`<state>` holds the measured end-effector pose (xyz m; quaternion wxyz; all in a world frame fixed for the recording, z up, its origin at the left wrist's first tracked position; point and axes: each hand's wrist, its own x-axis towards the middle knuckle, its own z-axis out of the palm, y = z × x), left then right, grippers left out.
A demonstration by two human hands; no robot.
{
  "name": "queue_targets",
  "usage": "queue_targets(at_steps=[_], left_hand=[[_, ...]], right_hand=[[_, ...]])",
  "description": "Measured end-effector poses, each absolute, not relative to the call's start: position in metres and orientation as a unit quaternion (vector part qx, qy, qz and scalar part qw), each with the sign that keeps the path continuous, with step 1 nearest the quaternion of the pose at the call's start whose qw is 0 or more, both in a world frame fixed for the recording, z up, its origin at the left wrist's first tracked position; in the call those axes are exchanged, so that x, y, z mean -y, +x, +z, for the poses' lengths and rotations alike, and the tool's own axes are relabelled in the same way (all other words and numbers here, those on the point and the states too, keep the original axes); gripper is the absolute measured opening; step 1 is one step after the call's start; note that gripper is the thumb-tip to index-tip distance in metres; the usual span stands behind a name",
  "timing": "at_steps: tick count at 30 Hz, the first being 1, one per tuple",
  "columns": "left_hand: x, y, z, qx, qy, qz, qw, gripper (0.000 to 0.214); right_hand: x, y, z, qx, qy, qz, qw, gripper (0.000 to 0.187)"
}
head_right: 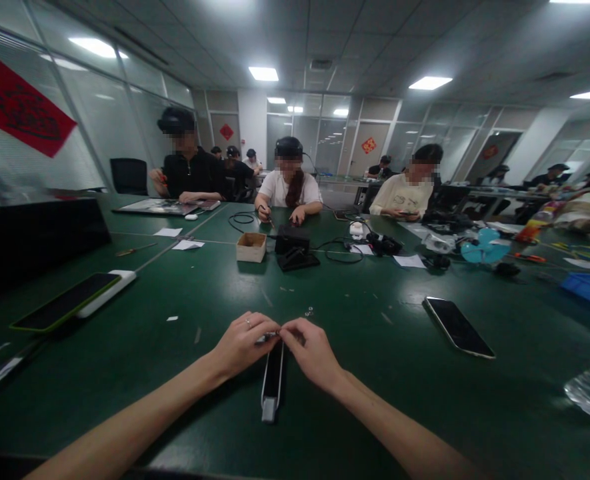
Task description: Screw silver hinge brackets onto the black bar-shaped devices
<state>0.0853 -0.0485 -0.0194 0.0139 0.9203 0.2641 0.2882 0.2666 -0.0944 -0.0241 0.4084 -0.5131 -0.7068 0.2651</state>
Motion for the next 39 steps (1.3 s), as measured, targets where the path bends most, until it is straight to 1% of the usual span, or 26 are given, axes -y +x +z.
queue_targets(at_steps=[5, 8, 11, 14, 18, 21, 32, 39], left_hand=[[0.045, 0.082, -0.016, -0.274, 0.92, 0.277, 0.031, 0.014], [0.037, 0.072, -0.013, -0.29, 0.914, 0.27, 0.087, 0.013], [0.026, 0.06, -0.01, -0.328, 0.902, 0.236, 0.154, 0.013], [0.019, 0.053, -0.008, -0.36, 0.891, 0.2, 0.192, 0.012], [0.017, 0.052, -0.007, -0.348, 0.895, 0.169, 0.221, 0.015], [0.02, 0.054, -0.004, -0.338, 0.899, 0.158, 0.229, 0.015], [0.022, 0.055, -0.005, -0.361, 0.869, 0.163, 0.297, 0.016], [0.025, 0.06, -0.006, -0.374, 0.866, 0.172, 0.284, 0.014]], right_hand=[[0.093, 0.267, -0.02, 0.735, -0.515, 0.219, 0.383, 0.022], [0.09, 0.275, -0.018, 0.751, -0.513, 0.184, 0.373, 0.018], [0.086, 0.285, -0.019, 0.754, -0.525, 0.146, 0.367, 0.016], [0.083, 0.293, -0.021, 0.768, -0.531, 0.127, 0.334, 0.014], [0.083, 0.294, -0.024, 0.791, -0.523, 0.13, 0.288, 0.012], [0.084, 0.293, -0.024, 0.803, -0.514, 0.133, 0.272, 0.011], [0.082, 0.295, -0.027, 0.805, -0.505, 0.153, 0.27, 0.012], [0.083, 0.295, -0.026, 0.8, -0.505, 0.164, 0.281, 0.01]])
